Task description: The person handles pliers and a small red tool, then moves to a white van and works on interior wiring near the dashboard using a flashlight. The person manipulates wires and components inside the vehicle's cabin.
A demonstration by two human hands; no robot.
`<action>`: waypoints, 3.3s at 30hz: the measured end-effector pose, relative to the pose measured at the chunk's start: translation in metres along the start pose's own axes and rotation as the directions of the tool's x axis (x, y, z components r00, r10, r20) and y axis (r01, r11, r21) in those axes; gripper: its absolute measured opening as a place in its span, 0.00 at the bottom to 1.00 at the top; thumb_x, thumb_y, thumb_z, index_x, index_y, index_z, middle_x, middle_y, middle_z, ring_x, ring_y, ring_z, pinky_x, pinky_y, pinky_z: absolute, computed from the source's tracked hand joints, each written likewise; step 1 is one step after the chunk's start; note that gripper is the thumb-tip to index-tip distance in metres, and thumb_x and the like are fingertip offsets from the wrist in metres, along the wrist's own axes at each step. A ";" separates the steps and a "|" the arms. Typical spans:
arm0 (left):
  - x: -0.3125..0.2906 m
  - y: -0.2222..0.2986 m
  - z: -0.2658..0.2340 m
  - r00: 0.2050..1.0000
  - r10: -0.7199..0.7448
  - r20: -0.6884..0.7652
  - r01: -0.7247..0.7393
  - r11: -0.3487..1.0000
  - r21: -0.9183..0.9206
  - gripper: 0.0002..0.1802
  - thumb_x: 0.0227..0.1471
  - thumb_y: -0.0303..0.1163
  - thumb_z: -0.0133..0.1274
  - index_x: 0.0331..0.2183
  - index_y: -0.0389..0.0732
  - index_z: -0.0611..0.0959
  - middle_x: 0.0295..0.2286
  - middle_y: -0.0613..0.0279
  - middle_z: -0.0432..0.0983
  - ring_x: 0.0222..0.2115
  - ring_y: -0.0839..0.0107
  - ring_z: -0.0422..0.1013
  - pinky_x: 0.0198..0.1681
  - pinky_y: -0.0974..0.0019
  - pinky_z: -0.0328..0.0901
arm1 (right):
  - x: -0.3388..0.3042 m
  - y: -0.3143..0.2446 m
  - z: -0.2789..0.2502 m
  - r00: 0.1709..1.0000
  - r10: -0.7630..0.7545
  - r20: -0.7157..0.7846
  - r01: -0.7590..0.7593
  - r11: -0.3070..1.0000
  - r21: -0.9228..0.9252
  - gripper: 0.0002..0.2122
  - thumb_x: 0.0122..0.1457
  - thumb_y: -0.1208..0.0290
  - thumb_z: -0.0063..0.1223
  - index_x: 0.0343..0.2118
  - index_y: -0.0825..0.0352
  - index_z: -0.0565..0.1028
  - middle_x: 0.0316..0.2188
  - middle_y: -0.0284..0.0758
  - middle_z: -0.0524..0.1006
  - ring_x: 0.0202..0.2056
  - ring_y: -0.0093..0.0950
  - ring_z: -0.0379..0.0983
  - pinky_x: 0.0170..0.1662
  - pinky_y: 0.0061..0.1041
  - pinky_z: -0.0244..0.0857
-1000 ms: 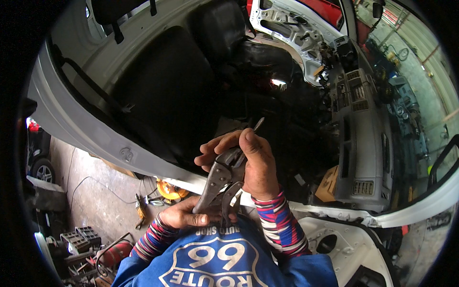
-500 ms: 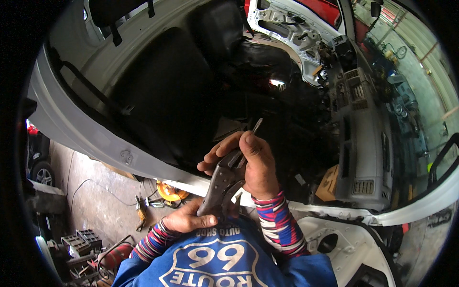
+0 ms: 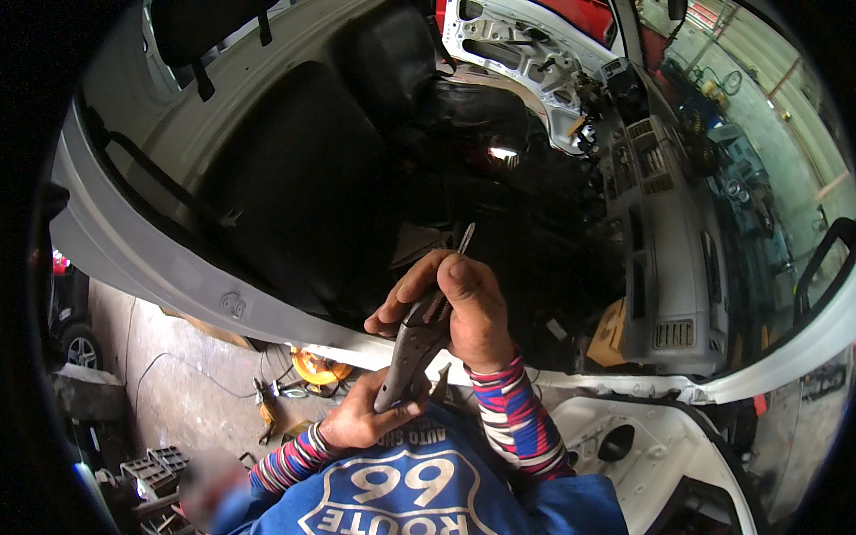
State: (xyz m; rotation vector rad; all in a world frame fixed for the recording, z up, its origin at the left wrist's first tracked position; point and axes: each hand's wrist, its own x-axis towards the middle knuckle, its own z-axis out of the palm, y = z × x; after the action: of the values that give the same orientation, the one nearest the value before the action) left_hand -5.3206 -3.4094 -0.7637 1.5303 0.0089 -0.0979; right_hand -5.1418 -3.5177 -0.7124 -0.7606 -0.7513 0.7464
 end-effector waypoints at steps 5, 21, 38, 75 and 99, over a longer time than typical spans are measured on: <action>-0.003 -0.001 -0.004 0.999 0.035 -0.013 -0.035 0.998 -0.053 0.16 0.59 0.32 0.62 0.44 0.33 0.79 0.34 0.61 0.78 0.36 0.74 0.72 0.45 0.67 0.69 | 0.001 0.004 0.004 0.999 -0.051 -0.013 0.051 0.998 -0.039 0.28 0.70 0.44 0.41 0.31 0.70 0.73 0.25 0.48 0.80 0.31 0.47 0.84 0.37 0.48 0.82; -0.014 -0.025 -0.031 0.988 -0.076 0.132 0.125 0.900 -0.418 0.24 0.63 0.36 0.58 0.56 0.33 0.76 0.36 0.59 0.79 0.35 0.73 0.76 0.41 0.68 0.73 | -0.015 0.037 0.008 0.962 0.008 -0.273 0.005 0.999 0.046 0.19 0.71 0.56 0.47 0.49 0.70 0.74 0.43 0.51 0.81 0.43 0.47 0.82 0.47 0.45 0.80; 0.027 -0.063 -0.033 0.933 -0.274 0.232 0.315 0.935 -0.164 0.19 0.63 0.39 0.58 0.43 0.30 0.79 0.28 0.58 0.80 0.28 0.71 0.77 0.35 0.67 0.72 | -0.066 0.071 -0.046 0.809 0.049 -0.586 0.040 0.990 0.137 0.17 0.69 0.56 0.51 0.47 0.68 0.76 0.41 0.48 0.82 0.44 0.45 0.82 0.51 0.44 0.77; 0.268 -0.248 -0.123 0.901 -0.080 -0.426 0.230 0.921 0.314 0.22 0.50 0.34 0.64 0.45 0.33 0.81 0.31 0.53 0.79 0.28 0.67 0.70 0.34 0.59 0.68 | -0.429 0.260 -0.177 0.213 0.688 -0.694 -0.903 -0.133 -0.409 0.20 0.64 0.53 0.48 0.49 0.62 0.78 0.47 0.49 0.80 0.48 0.49 0.78 0.49 0.45 0.73; 0.156 -0.089 -0.149 0.975 -0.087 -0.203 0.130 0.970 0.207 0.34 0.49 0.35 0.70 0.53 0.30 0.75 0.43 0.45 0.80 0.44 0.61 0.76 0.51 0.60 0.69 | -0.113 0.094 -0.112 0.774 0.198 -0.602 -0.616 0.456 -0.642 0.21 0.66 0.56 0.57 0.52 0.69 0.76 0.47 0.44 0.79 0.47 0.38 0.78 0.51 0.35 0.71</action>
State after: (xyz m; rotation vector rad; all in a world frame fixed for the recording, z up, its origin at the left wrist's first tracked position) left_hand -5.1633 -3.2727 -0.8686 1.7552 0.2440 -0.0390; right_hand -5.1388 -3.5964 -0.8801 -2.0002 -0.4343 0.5876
